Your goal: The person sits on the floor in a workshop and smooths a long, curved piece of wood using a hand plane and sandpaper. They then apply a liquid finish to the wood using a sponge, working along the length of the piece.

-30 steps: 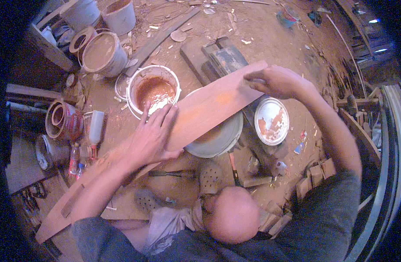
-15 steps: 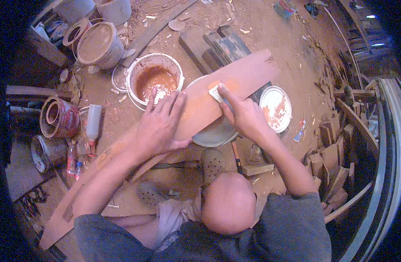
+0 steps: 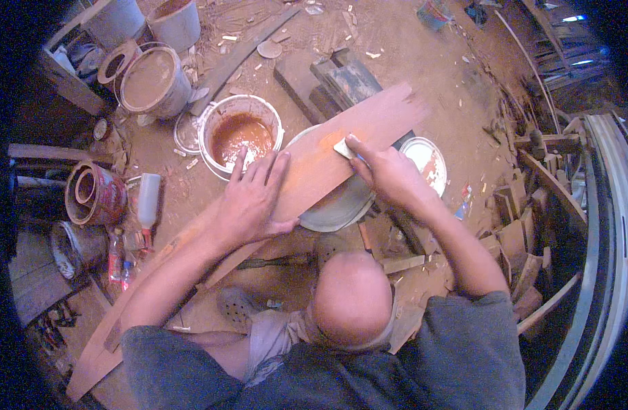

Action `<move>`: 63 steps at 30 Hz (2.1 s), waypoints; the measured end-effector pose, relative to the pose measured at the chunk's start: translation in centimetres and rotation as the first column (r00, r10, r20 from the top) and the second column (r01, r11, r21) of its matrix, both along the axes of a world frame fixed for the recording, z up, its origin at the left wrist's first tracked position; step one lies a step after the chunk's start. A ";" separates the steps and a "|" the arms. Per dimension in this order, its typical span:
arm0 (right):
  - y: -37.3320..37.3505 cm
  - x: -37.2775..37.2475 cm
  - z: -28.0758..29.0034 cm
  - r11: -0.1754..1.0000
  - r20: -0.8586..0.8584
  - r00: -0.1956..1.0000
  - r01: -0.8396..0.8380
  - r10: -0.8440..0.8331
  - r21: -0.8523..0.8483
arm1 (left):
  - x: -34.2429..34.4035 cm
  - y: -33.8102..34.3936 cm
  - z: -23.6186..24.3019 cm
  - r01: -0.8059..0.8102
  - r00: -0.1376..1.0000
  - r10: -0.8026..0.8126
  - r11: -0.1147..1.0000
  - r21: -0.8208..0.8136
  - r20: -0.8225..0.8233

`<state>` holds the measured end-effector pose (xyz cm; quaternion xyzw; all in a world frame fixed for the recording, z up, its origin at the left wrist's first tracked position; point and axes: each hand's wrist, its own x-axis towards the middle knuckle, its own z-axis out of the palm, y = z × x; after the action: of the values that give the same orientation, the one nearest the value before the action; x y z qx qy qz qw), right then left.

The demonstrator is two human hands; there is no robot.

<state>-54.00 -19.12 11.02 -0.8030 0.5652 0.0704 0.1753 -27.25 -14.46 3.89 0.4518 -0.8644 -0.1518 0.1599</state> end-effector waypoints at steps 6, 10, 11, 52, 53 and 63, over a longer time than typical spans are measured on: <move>-4.6 1.6 3.7 0.871 0.069 0.872 -0.488 0.484 0.056 | -0.1 -0.1 0.2 -0.014 1.000 0.014 1.000 -0.007 -0.009; -6.3 6.0 3.6 0.761 -0.259 0.717 -0.585 0.647 0.280 | 0.2 0.4 -0.1 -0.032 0.995 0.032 0.999 -0.003 -0.093; -6.5 5.5 3.3 0.766 -0.261 0.723 -0.572 0.639 0.292 | 0.2 0.4 -0.1 -0.035 0.995 0.034 0.999 -0.006 -0.096; -6.2 -11.9 -3.0 0.940 0.237 0.949 0.260 -0.206 -0.222 | -1.1 -0.3 1.8 -0.018 0.991 0.001 0.993 0.120 0.135; -5.8 -11.8 -3.5 0.933 0.221 0.948 0.280 -0.231 -0.226 | -1.3 -0.4 1.7 -0.014 0.990 -0.002 0.993 0.120 0.138; -10.7 -10.6 1.5 0.979 0.060 0.981 0.177 -0.184 0.100 | -0.4 0.0 0.8 -0.014 0.987 -0.001 0.996 0.089 0.158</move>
<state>-64.63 -29.78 12.54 -0.7413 0.6254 0.0531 0.2380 -27.69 -14.44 4.67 0.4721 -0.8652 -0.1537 0.0708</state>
